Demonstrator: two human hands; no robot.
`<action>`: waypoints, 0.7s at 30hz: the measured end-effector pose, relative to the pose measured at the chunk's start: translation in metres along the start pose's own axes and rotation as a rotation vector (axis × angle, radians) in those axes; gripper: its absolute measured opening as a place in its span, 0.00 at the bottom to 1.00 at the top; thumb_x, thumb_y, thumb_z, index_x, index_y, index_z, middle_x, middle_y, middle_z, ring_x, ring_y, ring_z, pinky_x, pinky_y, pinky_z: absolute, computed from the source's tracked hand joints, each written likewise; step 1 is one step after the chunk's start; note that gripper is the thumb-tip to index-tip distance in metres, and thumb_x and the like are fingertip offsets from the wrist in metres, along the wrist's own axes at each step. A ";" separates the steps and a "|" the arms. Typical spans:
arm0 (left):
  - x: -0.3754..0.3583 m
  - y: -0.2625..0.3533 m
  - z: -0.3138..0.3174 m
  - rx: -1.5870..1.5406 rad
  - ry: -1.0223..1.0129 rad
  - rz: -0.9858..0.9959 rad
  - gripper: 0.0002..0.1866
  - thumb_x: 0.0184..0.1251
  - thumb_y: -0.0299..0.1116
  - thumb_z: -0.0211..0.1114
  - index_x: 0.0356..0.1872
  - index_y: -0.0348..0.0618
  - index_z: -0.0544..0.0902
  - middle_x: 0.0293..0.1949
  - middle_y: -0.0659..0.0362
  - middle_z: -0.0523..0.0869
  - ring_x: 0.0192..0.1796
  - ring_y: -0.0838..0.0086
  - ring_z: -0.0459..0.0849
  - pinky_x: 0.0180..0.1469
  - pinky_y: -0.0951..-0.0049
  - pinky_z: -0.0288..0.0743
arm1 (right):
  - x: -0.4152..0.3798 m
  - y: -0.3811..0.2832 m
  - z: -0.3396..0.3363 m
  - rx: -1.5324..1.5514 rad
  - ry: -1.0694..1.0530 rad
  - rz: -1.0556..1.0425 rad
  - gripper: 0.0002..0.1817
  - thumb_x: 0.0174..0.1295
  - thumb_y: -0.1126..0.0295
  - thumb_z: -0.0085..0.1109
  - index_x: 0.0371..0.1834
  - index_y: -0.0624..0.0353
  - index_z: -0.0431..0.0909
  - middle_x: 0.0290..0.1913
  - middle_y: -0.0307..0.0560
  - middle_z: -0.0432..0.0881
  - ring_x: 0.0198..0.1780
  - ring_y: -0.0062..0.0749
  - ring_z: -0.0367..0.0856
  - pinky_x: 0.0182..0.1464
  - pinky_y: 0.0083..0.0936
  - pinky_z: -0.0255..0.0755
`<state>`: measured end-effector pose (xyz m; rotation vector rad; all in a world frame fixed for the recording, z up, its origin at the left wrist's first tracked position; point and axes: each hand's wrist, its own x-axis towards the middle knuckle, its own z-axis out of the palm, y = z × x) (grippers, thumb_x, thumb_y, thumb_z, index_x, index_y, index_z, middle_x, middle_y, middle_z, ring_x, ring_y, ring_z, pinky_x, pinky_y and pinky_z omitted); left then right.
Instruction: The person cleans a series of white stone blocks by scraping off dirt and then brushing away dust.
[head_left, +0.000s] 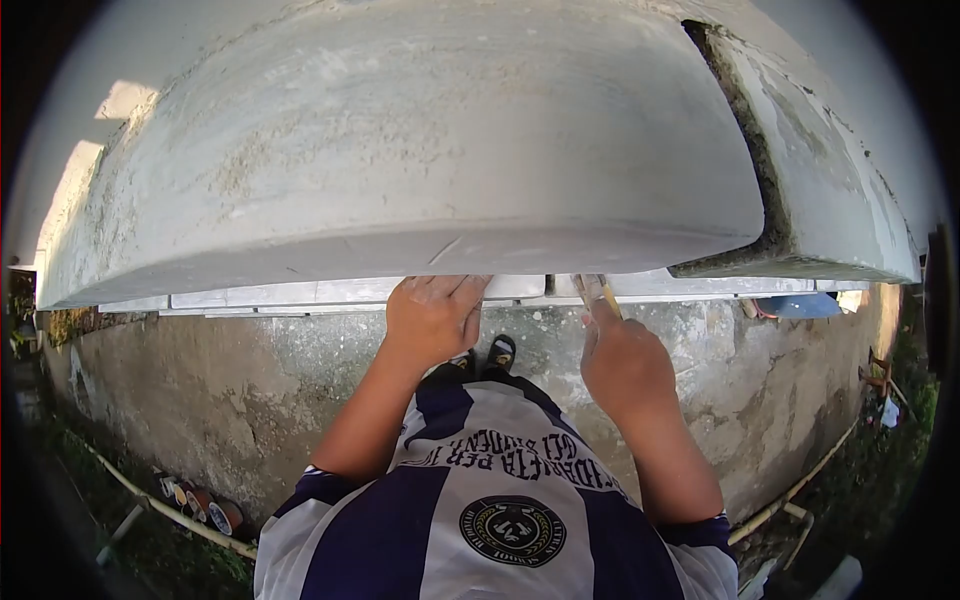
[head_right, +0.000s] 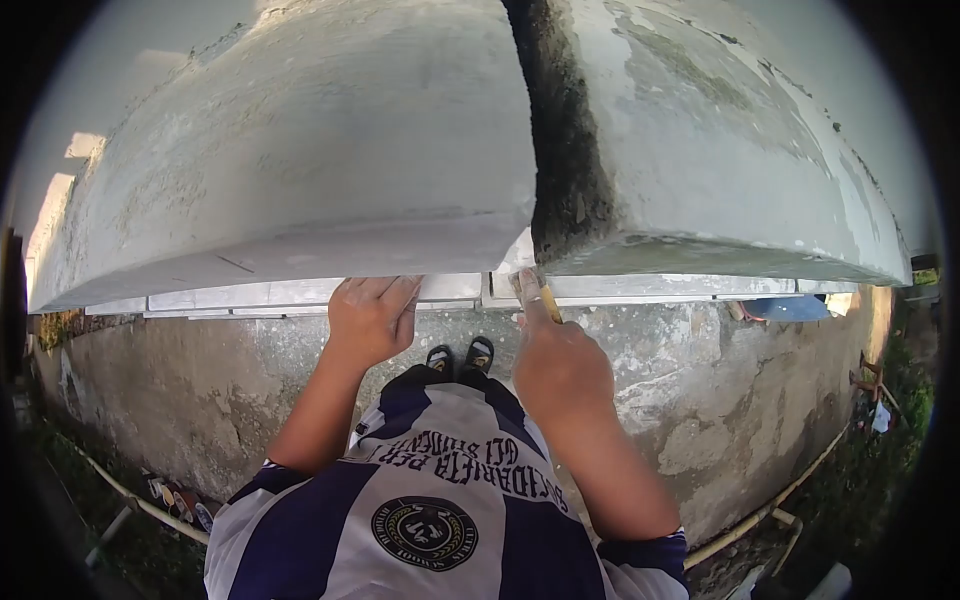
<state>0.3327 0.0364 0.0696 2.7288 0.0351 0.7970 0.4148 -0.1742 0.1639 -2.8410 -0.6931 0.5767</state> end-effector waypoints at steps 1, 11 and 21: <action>-0.004 -0.001 0.001 0.018 -0.034 -0.015 0.26 0.47 0.27 0.67 0.53 0.50 0.87 0.47 0.57 0.87 0.47 0.60 0.87 0.42 0.63 0.83 | -0.005 0.001 0.001 -0.004 -0.035 0.008 0.18 0.71 0.66 0.53 0.60 0.61 0.76 0.34 0.67 0.84 0.40 0.61 0.85 0.46 0.50 0.79; -0.011 -0.007 0.005 0.028 0.009 0.057 0.25 0.47 0.29 0.68 0.53 0.51 0.87 0.48 0.58 0.87 0.45 0.59 0.87 0.43 0.59 0.82 | -0.010 -0.002 0.016 -0.056 0.019 0.033 0.23 0.73 0.65 0.49 0.69 0.56 0.71 0.32 0.64 0.84 0.37 0.60 0.87 0.42 0.49 0.82; -0.009 -0.013 0.007 -0.003 0.035 0.127 0.24 0.45 0.26 0.69 0.50 0.46 0.87 0.47 0.57 0.87 0.47 0.61 0.87 0.44 0.66 0.82 | 0.009 -0.030 0.009 -0.019 -0.008 0.154 0.21 0.74 0.65 0.46 0.66 0.59 0.74 0.40 0.66 0.86 0.46 0.60 0.86 0.54 0.50 0.79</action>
